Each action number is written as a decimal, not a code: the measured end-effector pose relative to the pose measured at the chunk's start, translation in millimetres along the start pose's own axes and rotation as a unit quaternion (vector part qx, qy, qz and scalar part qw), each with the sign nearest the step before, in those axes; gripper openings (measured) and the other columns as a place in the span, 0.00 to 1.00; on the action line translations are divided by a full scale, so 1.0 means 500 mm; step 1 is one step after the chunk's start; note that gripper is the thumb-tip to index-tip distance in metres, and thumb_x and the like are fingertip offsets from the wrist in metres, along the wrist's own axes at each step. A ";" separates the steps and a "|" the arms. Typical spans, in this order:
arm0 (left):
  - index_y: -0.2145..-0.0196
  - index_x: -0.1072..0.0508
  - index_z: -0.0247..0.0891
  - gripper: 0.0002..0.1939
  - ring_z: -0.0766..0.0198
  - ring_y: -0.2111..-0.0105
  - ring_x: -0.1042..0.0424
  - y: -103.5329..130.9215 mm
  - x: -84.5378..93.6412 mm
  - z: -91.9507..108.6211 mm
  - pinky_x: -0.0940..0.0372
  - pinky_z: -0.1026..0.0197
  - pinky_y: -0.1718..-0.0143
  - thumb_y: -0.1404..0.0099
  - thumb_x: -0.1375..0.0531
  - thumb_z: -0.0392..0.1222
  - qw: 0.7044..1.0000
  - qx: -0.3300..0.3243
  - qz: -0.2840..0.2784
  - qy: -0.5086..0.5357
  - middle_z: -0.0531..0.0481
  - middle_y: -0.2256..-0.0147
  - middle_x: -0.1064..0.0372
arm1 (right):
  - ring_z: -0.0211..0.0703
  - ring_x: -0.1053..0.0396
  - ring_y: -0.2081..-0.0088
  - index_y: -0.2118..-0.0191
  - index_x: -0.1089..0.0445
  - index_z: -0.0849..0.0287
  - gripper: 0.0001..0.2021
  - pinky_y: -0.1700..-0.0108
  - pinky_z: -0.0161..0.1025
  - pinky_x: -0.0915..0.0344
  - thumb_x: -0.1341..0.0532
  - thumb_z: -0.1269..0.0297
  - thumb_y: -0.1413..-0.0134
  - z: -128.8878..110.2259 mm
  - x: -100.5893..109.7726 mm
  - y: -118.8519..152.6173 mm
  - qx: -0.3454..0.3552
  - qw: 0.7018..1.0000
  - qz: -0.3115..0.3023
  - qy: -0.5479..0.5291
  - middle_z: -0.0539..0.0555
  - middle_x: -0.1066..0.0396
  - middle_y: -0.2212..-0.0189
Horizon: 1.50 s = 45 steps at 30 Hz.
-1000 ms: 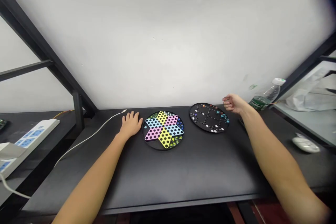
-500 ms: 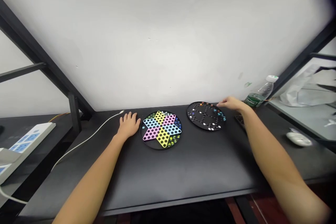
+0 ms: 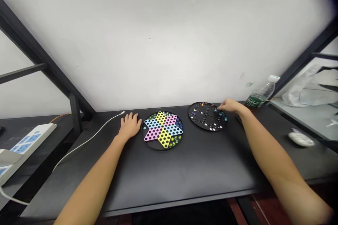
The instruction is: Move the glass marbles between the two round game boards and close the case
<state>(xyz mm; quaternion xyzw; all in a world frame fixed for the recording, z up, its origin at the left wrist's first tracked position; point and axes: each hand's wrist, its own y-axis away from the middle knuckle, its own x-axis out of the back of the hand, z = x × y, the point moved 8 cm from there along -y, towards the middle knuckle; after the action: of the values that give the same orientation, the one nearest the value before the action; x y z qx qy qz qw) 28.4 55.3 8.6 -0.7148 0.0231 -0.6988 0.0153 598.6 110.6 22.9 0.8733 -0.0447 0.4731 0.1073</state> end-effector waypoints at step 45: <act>0.34 0.41 0.34 0.31 0.40 0.33 0.50 -0.001 -0.003 -0.001 0.53 0.38 0.35 0.27 0.59 0.53 1.000 0.000 -0.006 0.007 0.35 0.32 0.49 | 0.33 0.55 0.83 0.73 0.48 0.54 0.07 0.89 0.28 0.59 0.47 0.67 0.47 -0.062 -0.070 -0.008 -0.086 0.744 -0.088 -0.657 0.47 0.50 0.81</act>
<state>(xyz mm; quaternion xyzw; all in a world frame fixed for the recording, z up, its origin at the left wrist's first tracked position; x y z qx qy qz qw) 27.9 55.9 7.0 -0.7104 0.0185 -0.7035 0.0110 554.9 120.8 9.5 0.9551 -0.0674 -0.2350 0.1677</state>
